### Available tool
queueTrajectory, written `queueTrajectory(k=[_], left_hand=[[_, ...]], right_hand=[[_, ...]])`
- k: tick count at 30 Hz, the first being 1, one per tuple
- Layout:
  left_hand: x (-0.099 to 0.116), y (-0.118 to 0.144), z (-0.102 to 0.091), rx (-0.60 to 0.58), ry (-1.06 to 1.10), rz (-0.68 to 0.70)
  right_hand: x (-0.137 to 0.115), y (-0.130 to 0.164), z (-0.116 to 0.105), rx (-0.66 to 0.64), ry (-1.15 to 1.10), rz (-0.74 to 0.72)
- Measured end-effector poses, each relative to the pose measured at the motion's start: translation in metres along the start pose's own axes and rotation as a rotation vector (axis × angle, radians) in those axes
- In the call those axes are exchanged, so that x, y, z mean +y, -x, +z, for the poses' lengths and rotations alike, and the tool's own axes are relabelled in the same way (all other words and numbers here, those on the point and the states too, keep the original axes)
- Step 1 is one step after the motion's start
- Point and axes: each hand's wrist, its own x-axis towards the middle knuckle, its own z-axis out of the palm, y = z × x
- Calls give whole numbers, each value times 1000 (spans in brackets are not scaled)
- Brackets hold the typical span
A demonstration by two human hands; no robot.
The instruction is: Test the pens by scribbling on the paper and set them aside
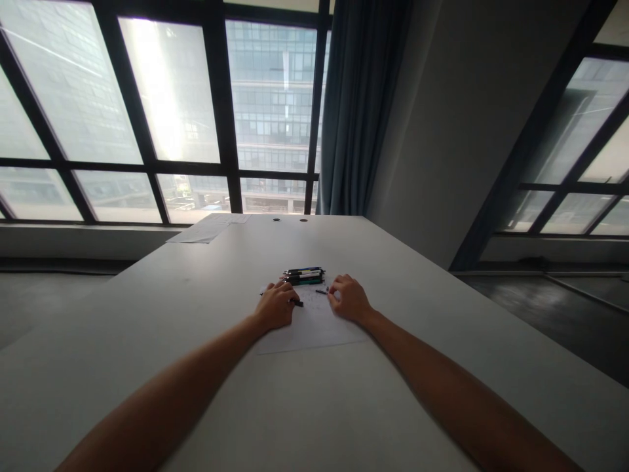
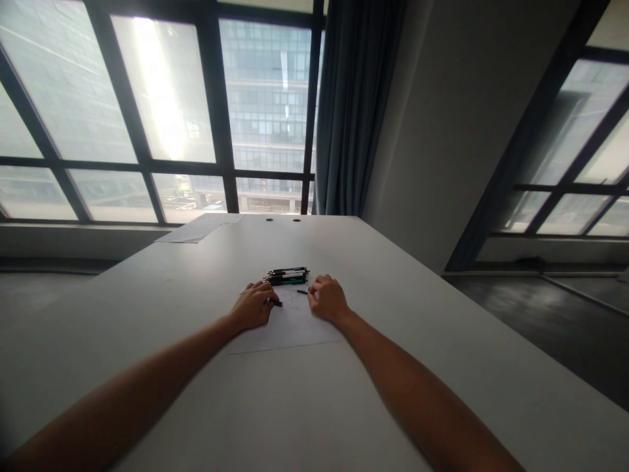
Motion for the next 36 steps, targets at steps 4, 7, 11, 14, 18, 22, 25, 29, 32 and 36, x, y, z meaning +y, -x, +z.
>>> queueTrajectory(k=[4, 7, 11, 14, 18, 22, 25, 29, 32, 36], left_hand=[[-2, -2, -3, 41, 8, 16], [-5, -3, -6, 89, 1, -7], [-6, -2, -8, 104, -57, -26], [-5, 1, -8, 76, -88, -51], [-2, 4, -7, 62, -98, -91], [-2, 7, -6, 53, -101, -92], [-6, 8, -5, 72, -77, -108], [-10, 8, -4, 100, -50, -166], [-10, 8, -4, 111, -40, -202], [-8, 7, -5, 109, -49, -224]], right_hand=[[1, 0, 1, -5, 9, 9], [2, 0, 2, 8, 24, 32], [3, 0, 4, 34, 48, 60], [3, -1, 5, 49, 48, 74], [5, -2, 7, 39, 39, 119], [10, -2, 10, -5, -29, 156], [14, -3, 12, -26, -73, 134], [15, -4, 12, 11, -112, 101], [13, -5, 10, 87, -159, 46], [9, -4, 8, 132, -186, 0]])
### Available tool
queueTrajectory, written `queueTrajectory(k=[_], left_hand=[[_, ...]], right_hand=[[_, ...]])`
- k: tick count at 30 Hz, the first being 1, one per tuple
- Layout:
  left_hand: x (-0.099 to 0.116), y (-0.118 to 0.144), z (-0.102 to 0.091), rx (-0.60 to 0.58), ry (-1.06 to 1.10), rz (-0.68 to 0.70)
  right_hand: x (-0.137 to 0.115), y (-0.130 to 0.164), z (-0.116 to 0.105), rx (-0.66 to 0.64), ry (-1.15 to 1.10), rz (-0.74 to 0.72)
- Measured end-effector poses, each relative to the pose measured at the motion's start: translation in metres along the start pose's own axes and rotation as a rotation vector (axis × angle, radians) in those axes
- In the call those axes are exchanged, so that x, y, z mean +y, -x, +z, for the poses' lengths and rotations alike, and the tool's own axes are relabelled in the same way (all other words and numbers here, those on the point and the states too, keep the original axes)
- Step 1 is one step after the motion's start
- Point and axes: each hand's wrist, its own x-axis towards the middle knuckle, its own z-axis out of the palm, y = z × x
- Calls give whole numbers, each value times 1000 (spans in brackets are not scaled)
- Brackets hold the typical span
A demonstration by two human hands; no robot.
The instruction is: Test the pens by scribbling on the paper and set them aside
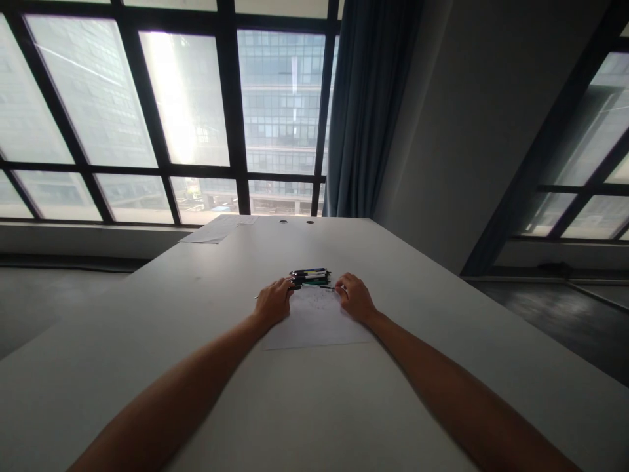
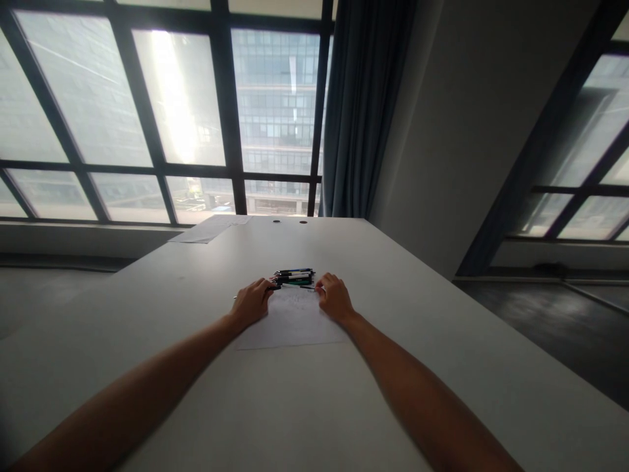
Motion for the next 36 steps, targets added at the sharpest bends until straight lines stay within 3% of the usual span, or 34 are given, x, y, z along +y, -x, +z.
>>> queueTrajectory(k=[21, 29, 34, 36], left_hand=[[-1, -1, 2, 15, 16, -11], [-9, -1, 9, 57, 49, 213], [-9, -2, 13, 111, 86, 363], [-10, -2, 15, 130, 111, 384]], right_hand=[[1, 1, 1, 16, 21, -97], [-5, 0, -1, 130, 83, -178], [-20, 1, 0, 95, 5, -301], [-20, 1, 2, 92, -16, -273]])
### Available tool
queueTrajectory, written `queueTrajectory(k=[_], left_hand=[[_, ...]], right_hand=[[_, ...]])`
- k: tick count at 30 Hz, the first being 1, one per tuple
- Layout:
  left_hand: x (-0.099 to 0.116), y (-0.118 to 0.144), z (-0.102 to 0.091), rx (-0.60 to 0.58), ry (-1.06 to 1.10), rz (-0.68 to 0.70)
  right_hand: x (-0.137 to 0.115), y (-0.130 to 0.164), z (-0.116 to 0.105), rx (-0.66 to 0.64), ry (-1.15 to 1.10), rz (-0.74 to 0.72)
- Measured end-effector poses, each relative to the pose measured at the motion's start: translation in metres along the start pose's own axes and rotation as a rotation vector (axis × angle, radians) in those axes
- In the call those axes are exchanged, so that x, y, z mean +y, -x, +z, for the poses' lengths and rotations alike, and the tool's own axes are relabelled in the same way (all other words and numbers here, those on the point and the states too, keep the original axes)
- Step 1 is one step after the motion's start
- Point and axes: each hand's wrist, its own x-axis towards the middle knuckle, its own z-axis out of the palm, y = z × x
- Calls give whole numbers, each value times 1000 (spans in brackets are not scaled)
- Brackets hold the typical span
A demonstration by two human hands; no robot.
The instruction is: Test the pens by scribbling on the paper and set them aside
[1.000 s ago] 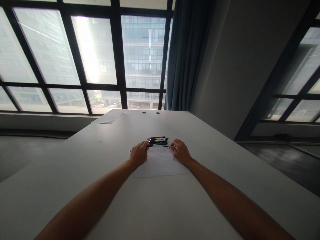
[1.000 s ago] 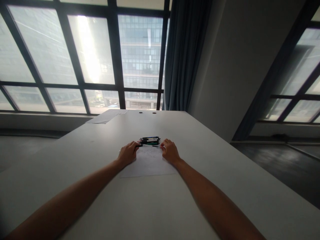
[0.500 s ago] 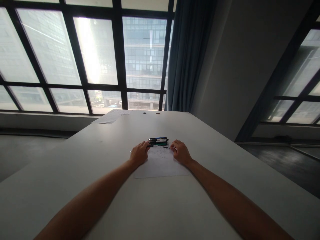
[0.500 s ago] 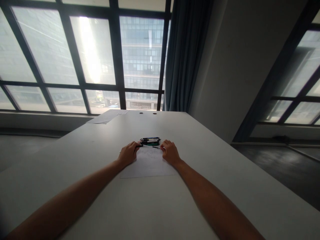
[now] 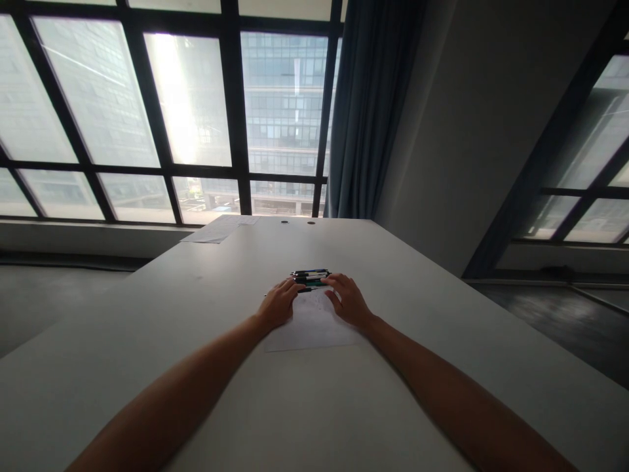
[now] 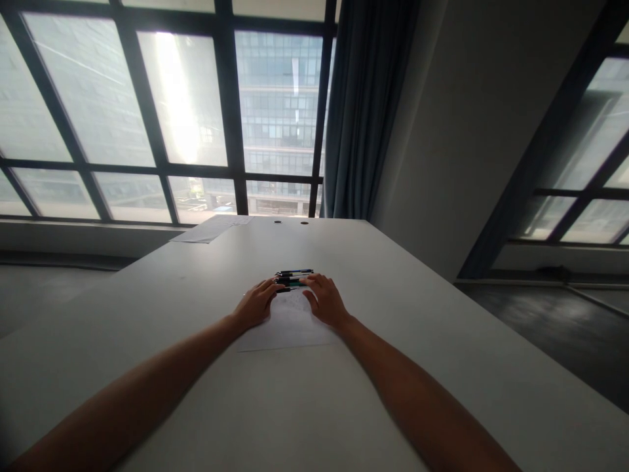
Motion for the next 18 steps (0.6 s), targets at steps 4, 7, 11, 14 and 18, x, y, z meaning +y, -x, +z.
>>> queueTrajectory(k=[4, 7, 11, 14, 18], left_hand=[[-1, 1, 1, 24, 20, -21], [-1, 0, 1, 12, 5, -19], [0, -1, 1, -6, -28, -20], [2, -1, 0, -35, -48, -23], [4, -2, -2, -45, -54, -27]], right_hand=[[10, 3, 2, -39, 81, 188], [18, 4, 3, -152, 153, 241], [19, 5, 4, -236, 204, 240], [18, 4, 5, -264, 205, 244], [18, 4, 5, -262, 175, 263]])
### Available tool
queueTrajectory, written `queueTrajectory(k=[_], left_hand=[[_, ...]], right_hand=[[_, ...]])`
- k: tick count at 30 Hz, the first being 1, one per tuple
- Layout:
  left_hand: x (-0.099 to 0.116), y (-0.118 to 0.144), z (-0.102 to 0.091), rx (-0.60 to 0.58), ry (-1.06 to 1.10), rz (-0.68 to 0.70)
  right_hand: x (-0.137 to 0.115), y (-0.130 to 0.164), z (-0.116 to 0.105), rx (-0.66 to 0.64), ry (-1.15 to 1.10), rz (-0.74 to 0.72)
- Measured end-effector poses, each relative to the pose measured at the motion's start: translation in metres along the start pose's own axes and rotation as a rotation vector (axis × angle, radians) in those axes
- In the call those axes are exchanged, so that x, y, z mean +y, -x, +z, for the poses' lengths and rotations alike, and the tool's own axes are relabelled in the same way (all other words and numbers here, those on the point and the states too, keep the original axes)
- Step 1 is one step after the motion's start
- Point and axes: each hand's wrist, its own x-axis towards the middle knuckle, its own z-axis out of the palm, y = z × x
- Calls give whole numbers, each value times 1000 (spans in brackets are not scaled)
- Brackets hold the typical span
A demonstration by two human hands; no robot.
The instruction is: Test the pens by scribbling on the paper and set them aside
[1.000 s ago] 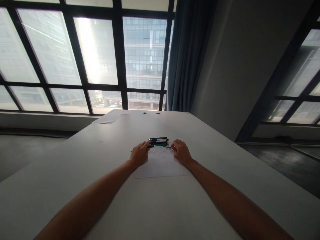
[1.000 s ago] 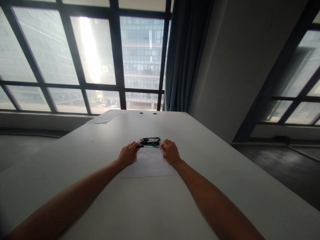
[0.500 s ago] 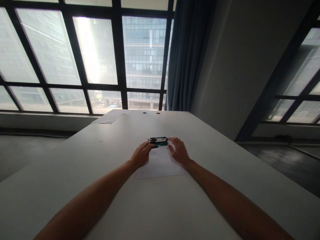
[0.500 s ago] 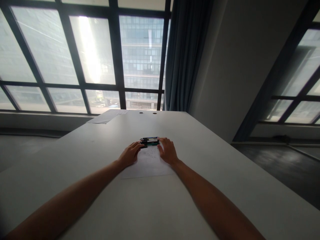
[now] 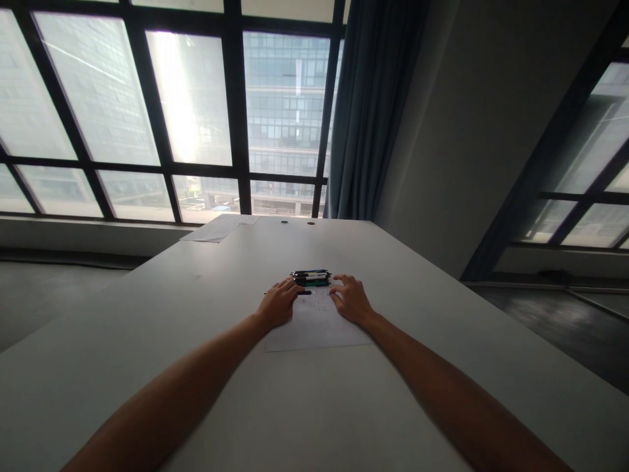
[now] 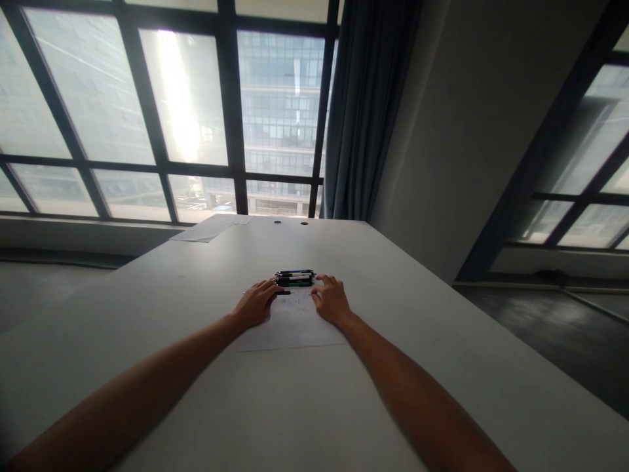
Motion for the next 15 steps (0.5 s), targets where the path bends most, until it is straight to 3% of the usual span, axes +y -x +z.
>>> queueTrajectory(k=[3, 8, 15], left_hand=[[1, 0, -1, -1, 9, 12], [0, 0, 0, 1, 33, 17], [-1, 1, 1, 6, 62, 26]], right_hand=[[0, 0, -1, 6, -26, -9], [-12, 0, -6, 124, -94, -89], [-30, 0, -4, 157, -173, -168]])
